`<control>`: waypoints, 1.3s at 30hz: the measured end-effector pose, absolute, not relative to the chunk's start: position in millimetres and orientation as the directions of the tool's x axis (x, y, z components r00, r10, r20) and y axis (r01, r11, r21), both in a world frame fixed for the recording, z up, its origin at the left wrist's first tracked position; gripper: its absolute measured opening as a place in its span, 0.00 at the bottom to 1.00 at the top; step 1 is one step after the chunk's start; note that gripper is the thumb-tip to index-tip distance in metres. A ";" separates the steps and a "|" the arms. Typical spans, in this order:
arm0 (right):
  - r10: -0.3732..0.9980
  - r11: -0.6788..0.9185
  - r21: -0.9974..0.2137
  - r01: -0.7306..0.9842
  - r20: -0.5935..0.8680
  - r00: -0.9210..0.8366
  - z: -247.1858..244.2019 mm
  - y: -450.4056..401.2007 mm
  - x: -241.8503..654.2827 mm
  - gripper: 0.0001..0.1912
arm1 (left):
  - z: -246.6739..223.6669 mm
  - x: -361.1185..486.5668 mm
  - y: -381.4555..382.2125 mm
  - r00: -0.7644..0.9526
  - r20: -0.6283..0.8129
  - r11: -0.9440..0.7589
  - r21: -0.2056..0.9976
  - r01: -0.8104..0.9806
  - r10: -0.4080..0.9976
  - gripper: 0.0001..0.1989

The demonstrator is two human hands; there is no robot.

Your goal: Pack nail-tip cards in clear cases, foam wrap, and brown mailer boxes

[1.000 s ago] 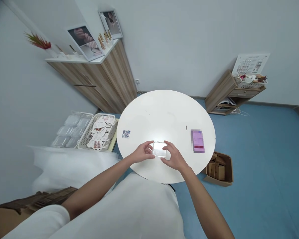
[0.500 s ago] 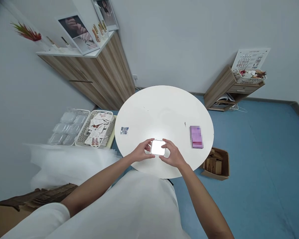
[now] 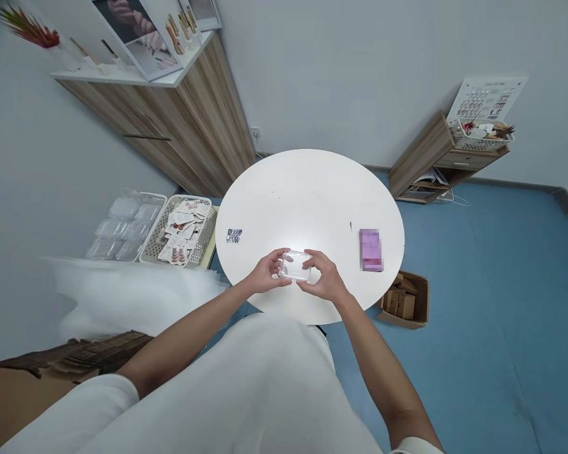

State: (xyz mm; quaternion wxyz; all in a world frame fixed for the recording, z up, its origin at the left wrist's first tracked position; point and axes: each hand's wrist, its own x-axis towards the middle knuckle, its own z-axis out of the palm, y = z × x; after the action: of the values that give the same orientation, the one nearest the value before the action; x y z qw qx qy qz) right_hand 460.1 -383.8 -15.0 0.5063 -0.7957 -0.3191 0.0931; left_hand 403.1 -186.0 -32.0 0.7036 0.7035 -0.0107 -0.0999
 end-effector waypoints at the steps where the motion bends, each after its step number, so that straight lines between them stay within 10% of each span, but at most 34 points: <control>1: 0.606 -0.282 -0.860 0.425 0.184 0.774 -14.6 -383.1 461.0 0.17 | -32.2 403.4 -186.3 0.979 -0.126 0.028 0.991 0.133 -0.161 0.38; 19: 0.567 -0.289 -0.889 0.355 0.140 0.812 -15.2 -379.7 464.8 0.20 | -42.8 396.3 -188.4 0.919 -0.362 0.246 0.887 0.392 -0.158 0.28; 29: 0.414 -0.242 -0.941 -0.238 -0.322 0.851 -35.9 -354.9 480.4 0.24 | -56.7 386.0 -186.7 0.921 -0.371 0.204 0.899 0.388 -0.114 0.26; 39: 0.298 -0.218 -0.924 -0.314 -0.369 0.880 -52.3 -366.2 459.3 0.24 | -68.3 387.5 -186.3 0.909 -0.412 0.204 0.886 0.415 -0.060 0.24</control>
State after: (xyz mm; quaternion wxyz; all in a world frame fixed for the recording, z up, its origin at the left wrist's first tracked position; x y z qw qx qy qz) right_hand 459.3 -366.2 -52.3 0.6254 -0.7410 0.0052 0.2445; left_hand 387.5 -186.3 -68.3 0.7623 0.6112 0.1453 -0.1560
